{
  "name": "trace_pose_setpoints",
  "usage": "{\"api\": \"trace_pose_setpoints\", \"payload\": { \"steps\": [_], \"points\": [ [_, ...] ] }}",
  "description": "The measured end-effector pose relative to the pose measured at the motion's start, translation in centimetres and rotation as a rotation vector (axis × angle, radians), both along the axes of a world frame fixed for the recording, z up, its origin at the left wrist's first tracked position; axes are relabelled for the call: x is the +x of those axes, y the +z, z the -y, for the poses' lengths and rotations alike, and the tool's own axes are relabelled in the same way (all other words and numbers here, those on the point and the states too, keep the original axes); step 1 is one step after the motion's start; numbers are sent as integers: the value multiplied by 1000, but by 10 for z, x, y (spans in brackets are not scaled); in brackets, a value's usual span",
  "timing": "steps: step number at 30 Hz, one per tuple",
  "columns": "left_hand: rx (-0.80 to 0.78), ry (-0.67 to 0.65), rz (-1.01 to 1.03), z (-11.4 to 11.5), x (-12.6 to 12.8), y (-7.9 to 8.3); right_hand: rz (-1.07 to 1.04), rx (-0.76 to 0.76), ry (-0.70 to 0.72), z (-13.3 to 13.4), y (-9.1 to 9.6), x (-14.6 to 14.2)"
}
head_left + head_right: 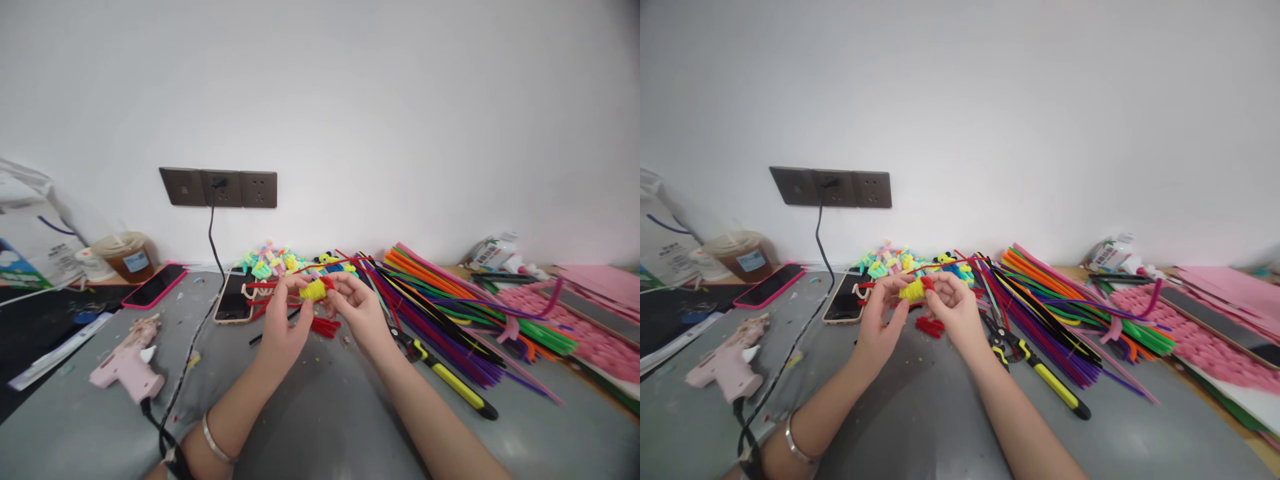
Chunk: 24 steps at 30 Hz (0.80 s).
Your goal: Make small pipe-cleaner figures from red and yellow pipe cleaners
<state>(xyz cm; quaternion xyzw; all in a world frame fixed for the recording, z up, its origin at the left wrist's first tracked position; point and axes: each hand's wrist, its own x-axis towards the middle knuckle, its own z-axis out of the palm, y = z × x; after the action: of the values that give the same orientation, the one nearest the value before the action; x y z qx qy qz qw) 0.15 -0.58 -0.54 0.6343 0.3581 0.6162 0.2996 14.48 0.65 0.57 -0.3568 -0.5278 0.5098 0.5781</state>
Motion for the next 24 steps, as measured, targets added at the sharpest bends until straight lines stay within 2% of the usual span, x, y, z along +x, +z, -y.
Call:
{"api": "trace_pose_setpoints", "payload": {
  "steps": [5, 14, 19, 24],
  "points": [
    [-128, -22, -36, 0, 0, 0, 1, -19, 9, 0, 1, 0],
    [-186, -48, -4, -3, -2, -5, 36, -24, 43, 1, 2, 1],
    [-235, -44, 34, -3, -1, -2, 24, -24, 51, 0, 1, 1],
    [-218, -42, 34, -3, 0, 0, 16, -26, 58, 1, 1, 0]
  ]
}}
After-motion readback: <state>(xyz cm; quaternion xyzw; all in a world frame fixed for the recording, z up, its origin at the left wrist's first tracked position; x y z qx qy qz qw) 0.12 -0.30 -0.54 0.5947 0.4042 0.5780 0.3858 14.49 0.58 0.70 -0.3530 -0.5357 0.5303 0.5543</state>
